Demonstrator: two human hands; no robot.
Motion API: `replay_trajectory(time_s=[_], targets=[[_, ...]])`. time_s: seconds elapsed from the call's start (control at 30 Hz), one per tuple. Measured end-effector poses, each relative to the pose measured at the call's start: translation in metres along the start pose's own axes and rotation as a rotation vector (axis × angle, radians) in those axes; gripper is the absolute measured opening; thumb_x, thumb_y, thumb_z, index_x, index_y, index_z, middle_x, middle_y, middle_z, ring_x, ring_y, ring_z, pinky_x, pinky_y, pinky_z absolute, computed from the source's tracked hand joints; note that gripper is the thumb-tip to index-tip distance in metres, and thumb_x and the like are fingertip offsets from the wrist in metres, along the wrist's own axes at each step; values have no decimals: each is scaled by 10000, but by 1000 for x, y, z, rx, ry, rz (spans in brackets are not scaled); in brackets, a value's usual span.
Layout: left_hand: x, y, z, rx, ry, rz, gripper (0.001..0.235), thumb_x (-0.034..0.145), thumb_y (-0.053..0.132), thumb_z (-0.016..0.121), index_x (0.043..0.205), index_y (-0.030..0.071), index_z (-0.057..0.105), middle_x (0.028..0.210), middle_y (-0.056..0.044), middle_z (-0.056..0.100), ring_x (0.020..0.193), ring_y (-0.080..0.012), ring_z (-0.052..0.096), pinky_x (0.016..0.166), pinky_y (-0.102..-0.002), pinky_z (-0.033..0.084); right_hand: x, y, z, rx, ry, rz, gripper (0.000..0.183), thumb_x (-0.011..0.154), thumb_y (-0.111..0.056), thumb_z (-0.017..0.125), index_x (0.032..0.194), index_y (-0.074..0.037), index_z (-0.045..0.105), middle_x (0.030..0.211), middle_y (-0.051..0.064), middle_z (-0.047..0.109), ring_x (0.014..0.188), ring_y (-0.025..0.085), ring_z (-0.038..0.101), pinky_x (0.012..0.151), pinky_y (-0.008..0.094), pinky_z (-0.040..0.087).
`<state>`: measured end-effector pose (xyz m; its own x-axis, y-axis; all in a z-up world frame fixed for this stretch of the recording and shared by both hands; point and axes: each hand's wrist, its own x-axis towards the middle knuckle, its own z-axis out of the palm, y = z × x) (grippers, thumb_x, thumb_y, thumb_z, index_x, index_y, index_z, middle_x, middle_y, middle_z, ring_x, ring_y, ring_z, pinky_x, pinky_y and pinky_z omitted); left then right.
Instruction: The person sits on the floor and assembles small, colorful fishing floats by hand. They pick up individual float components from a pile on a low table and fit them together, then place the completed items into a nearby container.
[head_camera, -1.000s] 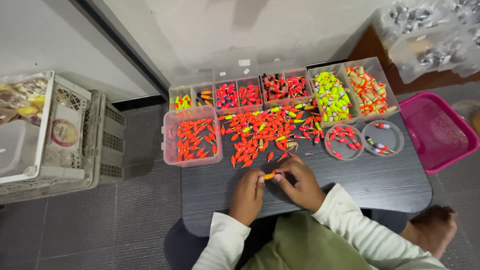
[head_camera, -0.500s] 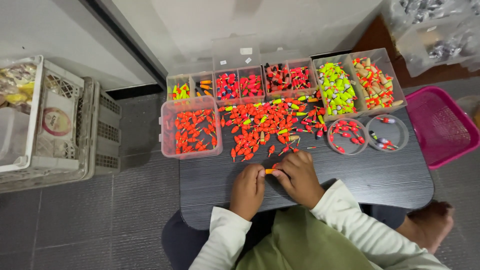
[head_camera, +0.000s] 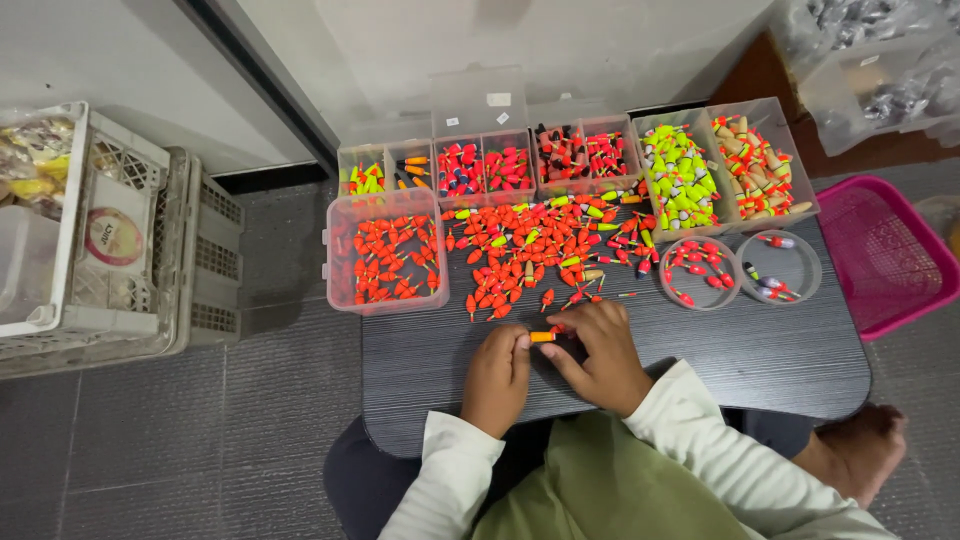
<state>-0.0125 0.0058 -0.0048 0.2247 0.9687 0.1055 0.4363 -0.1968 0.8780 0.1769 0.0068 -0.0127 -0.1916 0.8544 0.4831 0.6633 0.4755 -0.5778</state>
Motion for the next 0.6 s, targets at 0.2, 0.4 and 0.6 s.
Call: replay_trajectory(time_s=[0.2, 0.4, 0.6], targets=[[1, -1, 0, -3, -12, 3, 178, 1051, 151, 475, 1001, 64, 621, 855, -115, 635, 881, -330, 683, 784, -425, 563, -7, 10, 6, -71, 10, -52, 195, 976, -357, 640, 957, -177, 714, 824, 19, 594, 849, 256, 578, 860, 433, 406], [0, -4, 2, -63, 39, -6, 187, 1048, 134, 467, 997, 49, 625, 836, -133, 632, 837, -336, 676, 769, -430, 556, 1, -4, -2, -17, 48, -30, 258, 931, -380, 678, 1132, -222, 708, 861, -25, 577, 867, 223, 577, 874, 413, 416], [0, -3, 2, 2, 20, 42, 205, 1031, 194, 443, 937, 78, 583, 860, -69, 615, 807, -244, 594, 737, -370, 458, 1, -5, -5, -92, -34, -40, 256, 1004, -398, 550, 957, -183, 680, 872, -38, 570, 856, 214, 481, 805, 393, 321]])
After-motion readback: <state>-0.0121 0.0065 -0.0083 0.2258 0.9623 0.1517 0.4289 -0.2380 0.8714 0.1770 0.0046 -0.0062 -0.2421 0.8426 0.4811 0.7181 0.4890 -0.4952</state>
